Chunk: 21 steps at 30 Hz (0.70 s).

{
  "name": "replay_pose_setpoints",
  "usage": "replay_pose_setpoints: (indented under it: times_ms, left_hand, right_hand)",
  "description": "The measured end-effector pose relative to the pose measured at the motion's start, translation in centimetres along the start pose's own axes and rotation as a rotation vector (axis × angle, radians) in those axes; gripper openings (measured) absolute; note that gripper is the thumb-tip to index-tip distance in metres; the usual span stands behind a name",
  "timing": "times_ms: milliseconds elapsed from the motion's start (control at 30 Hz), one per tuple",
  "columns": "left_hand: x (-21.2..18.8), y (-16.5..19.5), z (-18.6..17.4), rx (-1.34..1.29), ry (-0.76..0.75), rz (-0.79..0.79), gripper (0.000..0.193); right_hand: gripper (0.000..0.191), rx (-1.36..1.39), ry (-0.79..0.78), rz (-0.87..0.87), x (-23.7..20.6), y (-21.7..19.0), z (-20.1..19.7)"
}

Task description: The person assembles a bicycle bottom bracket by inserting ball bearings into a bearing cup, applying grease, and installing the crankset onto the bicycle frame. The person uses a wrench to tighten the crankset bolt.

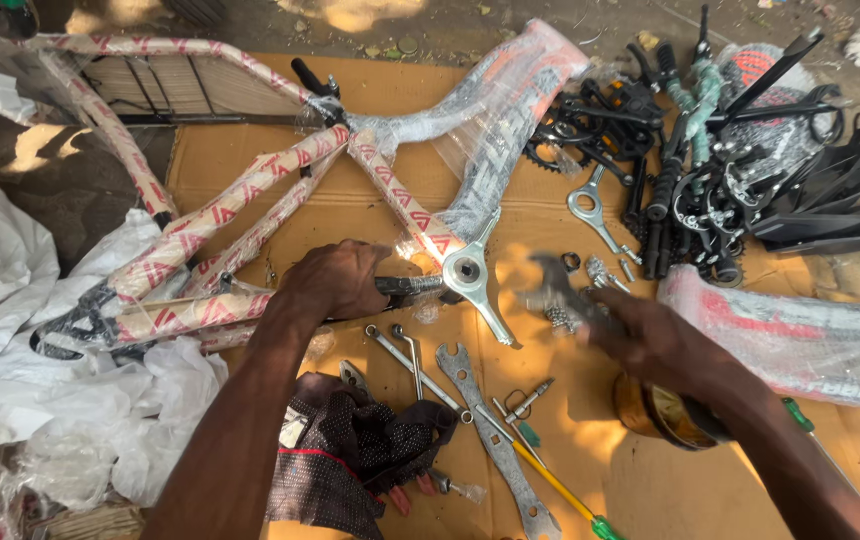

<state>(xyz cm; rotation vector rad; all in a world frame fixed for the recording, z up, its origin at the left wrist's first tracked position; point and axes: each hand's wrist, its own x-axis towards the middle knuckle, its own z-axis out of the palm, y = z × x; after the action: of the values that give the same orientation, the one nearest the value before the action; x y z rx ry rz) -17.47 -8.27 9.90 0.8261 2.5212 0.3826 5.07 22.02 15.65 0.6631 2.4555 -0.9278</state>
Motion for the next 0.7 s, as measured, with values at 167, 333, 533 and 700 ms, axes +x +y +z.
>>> replay_pose_setpoints:
  times_ms: [167, 333, 533, 700]
  left_hand:
    - [-0.1, -0.2, 0.3, 0.001, 0.032, 0.016, 0.058]
    - [-0.1, -0.4, 0.2, -0.154, 0.070, -0.019, 0.048]
    - [-0.2, -0.5, 0.1, -0.024, 0.014, 0.057, 0.060]
    - [0.3, -1.4, 1.5, -0.043, 0.146, 0.143, 0.048]
  right_hand:
    - [0.055, 0.299, 0.064, 0.110, 1.9, -2.1, 3.3]
    - [0.058, 0.390, 0.126, -0.100, 3.6, -2.4, 9.8]
    - [0.052, 0.502, 0.026, 0.033, 5.3, -1.1, 8.7]
    - [0.048, 0.451, 0.162, -0.016, 6.3, 0.1, 10.2]
